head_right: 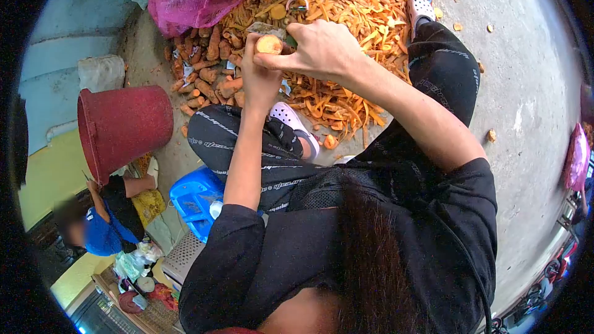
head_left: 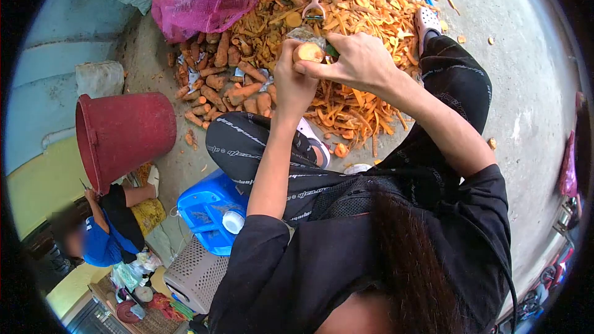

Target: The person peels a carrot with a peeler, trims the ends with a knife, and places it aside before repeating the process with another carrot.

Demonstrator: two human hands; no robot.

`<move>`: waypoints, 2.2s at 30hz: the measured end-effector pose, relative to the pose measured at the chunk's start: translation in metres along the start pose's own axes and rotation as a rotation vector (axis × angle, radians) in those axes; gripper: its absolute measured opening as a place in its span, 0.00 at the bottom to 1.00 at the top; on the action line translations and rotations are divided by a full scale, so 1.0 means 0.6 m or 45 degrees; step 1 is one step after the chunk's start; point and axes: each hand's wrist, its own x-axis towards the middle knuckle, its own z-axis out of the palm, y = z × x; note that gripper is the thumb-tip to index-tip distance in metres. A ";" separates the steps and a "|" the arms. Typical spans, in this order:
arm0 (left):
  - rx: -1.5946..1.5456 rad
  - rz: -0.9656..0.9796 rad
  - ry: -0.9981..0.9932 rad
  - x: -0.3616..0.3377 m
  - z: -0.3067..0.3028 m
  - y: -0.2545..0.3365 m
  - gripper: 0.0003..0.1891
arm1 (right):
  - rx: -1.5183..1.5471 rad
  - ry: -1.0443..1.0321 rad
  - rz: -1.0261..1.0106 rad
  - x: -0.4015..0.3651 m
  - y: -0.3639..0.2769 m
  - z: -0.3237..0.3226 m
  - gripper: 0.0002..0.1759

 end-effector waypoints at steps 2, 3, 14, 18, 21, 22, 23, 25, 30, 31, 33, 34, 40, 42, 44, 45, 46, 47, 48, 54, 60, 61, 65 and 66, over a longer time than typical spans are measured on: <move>0.075 0.012 -0.121 0.003 -0.009 0.005 0.11 | -0.005 -0.017 -0.007 -0.003 -0.002 -0.003 0.45; 0.064 -0.001 -0.137 0.002 -0.011 0.009 0.10 | -0.002 -0.025 -0.005 -0.005 0.000 0.000 0.45; 0.202 0.019 0.084 -0.002 0.010 0.011 0.09 | 0.163 -0.119 -0.027 -0.009 -0.002 0.011 0.41; 0.249 0.034 0.159 -0.004 0.013 0.001 0.10 | 0.176 -0.051 0.010 -0.009 -0.011 0.026 0.40; 0.344 0.023 0.116 -0.002 0.007 0.004 0.10 | 0.145 -0.062 0.020 -0.008 -0.009 0.028 0.40; 0.385 0.050 0.127 -0.002 0.008 0.002 0.10 | 0.141 -0.068 0.029 -0.009 -0.011 0.026 0.40; 0.426 0.078 0.142 -0.001 0.007 0.001 0.10 | 0.136 -0.075 0.034 -0.009 -0.012 0.024 0.39; 0.227 -0.089 -0.007 0.003 0.000 0.005 0.10 | 0.049 -0.085 -0.008 -0.005 -0.015 0.019 0.40; 0.076 -0.144 -0.004 0.004 0.001 0.000 0.11 | 0.083 -0.142 0.044 -0.002 -0.013 0.018 0.40; 0.109 -0.113 0.047 0.008 0.007 -0.004 0.11 | 0.109 -0.120 0.055 -0.001 -0.012 0.019 0.40; 0.287 0.150 0.120 0.013 0.004 0.003 0.16 | 0.243 -0.152 0.090 0.005 -0.007 0.014 0.40; 0.378 -0.062 0.175 0.010 0.002 0.014 0.19 | 0.415 -0.070 0.157 0.011 0.007 0.026 0.40; 0.643 0.063 0.258 0.015 -0.017 -0.017 0.24 | 1.146 0.037 0.458 0.019 0.030 -0.016 0.33; 0.450 -0.074 0.162 0.018 -0.019 -0.018 0.25 | 1.703 0.011 0.692 0.022 0.007 -0.041 0.28; 0.259 -0.201 0.079 0.013 -0.021 -0.018 0.26 | 2.349 -0.073 0.790 0.022 0.017 -0.040 0.28; 0.161 -0.249 0.051 0.014 -0.020 -0.015 0.27 | 2.551 -0.043 0.814 0.026 0.034 -0.035 0.29; 0.064 -0.299 0.021 0.014 -0.019 -0.012 0.27 | 2.756 -0.010 0.838 0.030 0.050 -0.029 0.30; -0.174 -0.454 -0.024 0.015 -0.021 -0.003 0.27 | 2.949 -0.055 0.734 0.032 0.068 -0.024 0.31; -0.413 -0.606 -0.069 0.016 -0.025 0.010 0.26 | 3.137 -0.104 0.619 0.035 0.080 -0.025 0.31; -1.368 -0.550 -0.242 0.021 -0.040 0.025 0.23 | 2.602 -0.095 0.584 0.031 0.077 -0.055 0.30; -0.943 -0.378 -0.084 0.022 -0.028 0.038 0.21 | 3.330 -0.340 1.115 0.031 0.086 -0.041 0.23; -0.923 -0.387 -0.048 0.022 -0.023 0.035 0.21 | 3.181 -0.060 0.837 0.027 0.088 -0.036 0.22; -0.591 -0.470 0.001 0.017 -0.010 0.022 0.21 | 3.006 -0.175 0.752 0.041 0.139 -0.024 0.22; -0.461 -0.374 -0.026 0.016 -0.006 0.023 0.22 | 2.120 -0.040 0.816 0.036 0.088 -0.041 0.30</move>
